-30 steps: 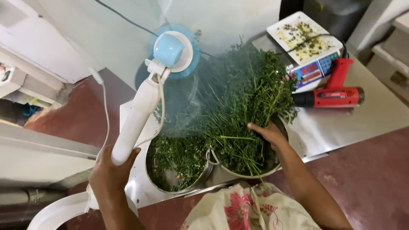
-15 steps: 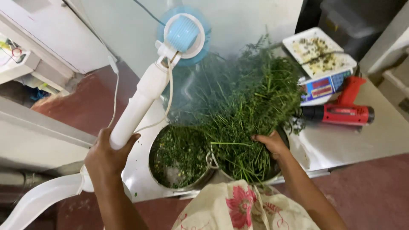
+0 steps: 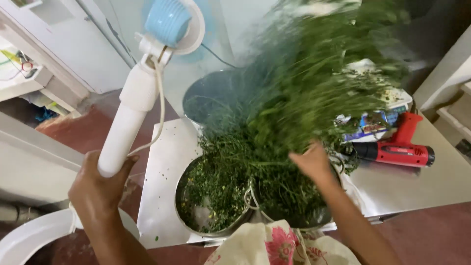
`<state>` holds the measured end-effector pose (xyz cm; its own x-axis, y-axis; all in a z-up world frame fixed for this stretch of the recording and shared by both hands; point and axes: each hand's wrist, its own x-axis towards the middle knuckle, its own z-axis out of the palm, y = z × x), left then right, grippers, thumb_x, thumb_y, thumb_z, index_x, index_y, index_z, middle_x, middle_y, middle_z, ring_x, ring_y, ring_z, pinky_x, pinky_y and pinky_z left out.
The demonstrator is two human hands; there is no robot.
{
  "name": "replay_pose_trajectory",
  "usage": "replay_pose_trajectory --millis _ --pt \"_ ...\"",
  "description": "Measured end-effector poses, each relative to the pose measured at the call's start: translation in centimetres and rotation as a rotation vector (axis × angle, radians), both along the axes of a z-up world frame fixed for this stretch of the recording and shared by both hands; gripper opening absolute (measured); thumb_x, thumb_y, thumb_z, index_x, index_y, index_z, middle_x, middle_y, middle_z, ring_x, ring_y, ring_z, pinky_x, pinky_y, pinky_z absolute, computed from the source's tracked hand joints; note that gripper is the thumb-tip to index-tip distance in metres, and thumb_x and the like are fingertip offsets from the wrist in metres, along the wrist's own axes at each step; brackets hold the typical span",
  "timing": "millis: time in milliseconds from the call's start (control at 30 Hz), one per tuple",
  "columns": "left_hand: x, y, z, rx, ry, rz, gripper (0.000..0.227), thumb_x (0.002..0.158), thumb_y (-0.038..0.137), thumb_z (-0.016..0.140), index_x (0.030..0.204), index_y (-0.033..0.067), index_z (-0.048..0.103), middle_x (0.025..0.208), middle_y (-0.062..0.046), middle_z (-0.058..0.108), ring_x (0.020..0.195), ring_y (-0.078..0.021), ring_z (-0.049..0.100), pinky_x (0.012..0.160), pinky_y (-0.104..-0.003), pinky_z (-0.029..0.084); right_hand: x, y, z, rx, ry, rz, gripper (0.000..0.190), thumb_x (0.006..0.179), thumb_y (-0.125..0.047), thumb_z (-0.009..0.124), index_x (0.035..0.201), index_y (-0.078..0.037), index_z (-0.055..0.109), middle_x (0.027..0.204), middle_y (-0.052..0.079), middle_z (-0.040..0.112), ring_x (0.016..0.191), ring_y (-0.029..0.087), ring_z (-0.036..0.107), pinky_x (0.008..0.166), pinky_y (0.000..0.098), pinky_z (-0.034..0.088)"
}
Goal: Processing tea leaves in a metal bowl using a manual tool and hand sorting
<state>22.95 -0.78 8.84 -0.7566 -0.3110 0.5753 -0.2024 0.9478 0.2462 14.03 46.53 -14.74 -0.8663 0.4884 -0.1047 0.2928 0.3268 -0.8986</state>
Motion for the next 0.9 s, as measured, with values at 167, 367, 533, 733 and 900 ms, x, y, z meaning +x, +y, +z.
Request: replay_pose_trajectory --millis 167,367,533,733,900 --pt "0.7 -0.6 -0.5 0.033 -0.022 -0.001 0.064 0.079 0.061 0.084 0.120 0.0138 0.069 0.093 -0.010 0.075 0.087 -0.0355 0.070 0.073 -0.049 0.053 0.2 -5.0 -6.2 0.825 0.295 0.266 0.080 0.066 -0.027 0.097 0.131 0.001 0.058 0.109 0.030 0.060 0.122 0.054 0.049 0.092 0.0597 0.053" --pt "0.0 -1.5 -2.3 -0.020 0.057 -0.069 0.063 0.077 0.062 0.086 0.116 0.0142 0.069 0.094 -0.006 0.073 0.085 -0.0314 0.068 0.065 -0.046 0.051 -1.3 -3.0 -6.8 0.812 0.272 0.181 0.041 0.077 -0.037 0.082 0.051 -0.007 0.073 0.081 0.007 0.079 0.064 0.029 0.071 0.116 0.0554 0.042" --pt "-0.2 -1.5 -0.8 -0.044 0.001 -0.033 0.068 0.077 0.065 0.086 0.120 0.0143 0.070 0.097 -0.007 0.074 0.088 -0.0314 0.070 0.069 -0.046 0.052 -2.0 -2.1 -2.7 0.877 0.469 0.063 0.058 0.076 -0.027 0.084 0.127 -0.002 0.073 0.055 0.002 0.067 0.068 0.033 0.069 0.102 0.0571 0.045" --pt "-1.4 -2.0 -0.2 -0.157 0.109 -0.094 0.063 0.083 0.062 0.089 0.117 0.0139 0.069 0.092 -0.006 0.072 0.082 -0.0327 0.067 0.065 -0.046 0.049 -2.3 -9.3 -2.4 -0.298 0.420 0.069 0.056 0.082 -0.038 0.070 0.132 -0.012 0.066 0.088 0.007 0.063 0.090 0.035 0.062 0.112 0.0574 0.038" --pt "-1.8 -0.9 0.3 -0.084 -0.052 -0.059 0.067 0.083 0.065 0.082 0.126 0.0163 0.067 0.100 -0.009 0.074 0.090 -0.0345 0.070 0.068 -0.049 0.052 -3.0 -11.6 -7.9 -1.812 0.225 0.079 0.056 0.090 -0.057 0.053 0.135 -0.024 0.057 0.132 0.012 0.058 0.122 0.037 0.052 0.105 0.0488 0.043"
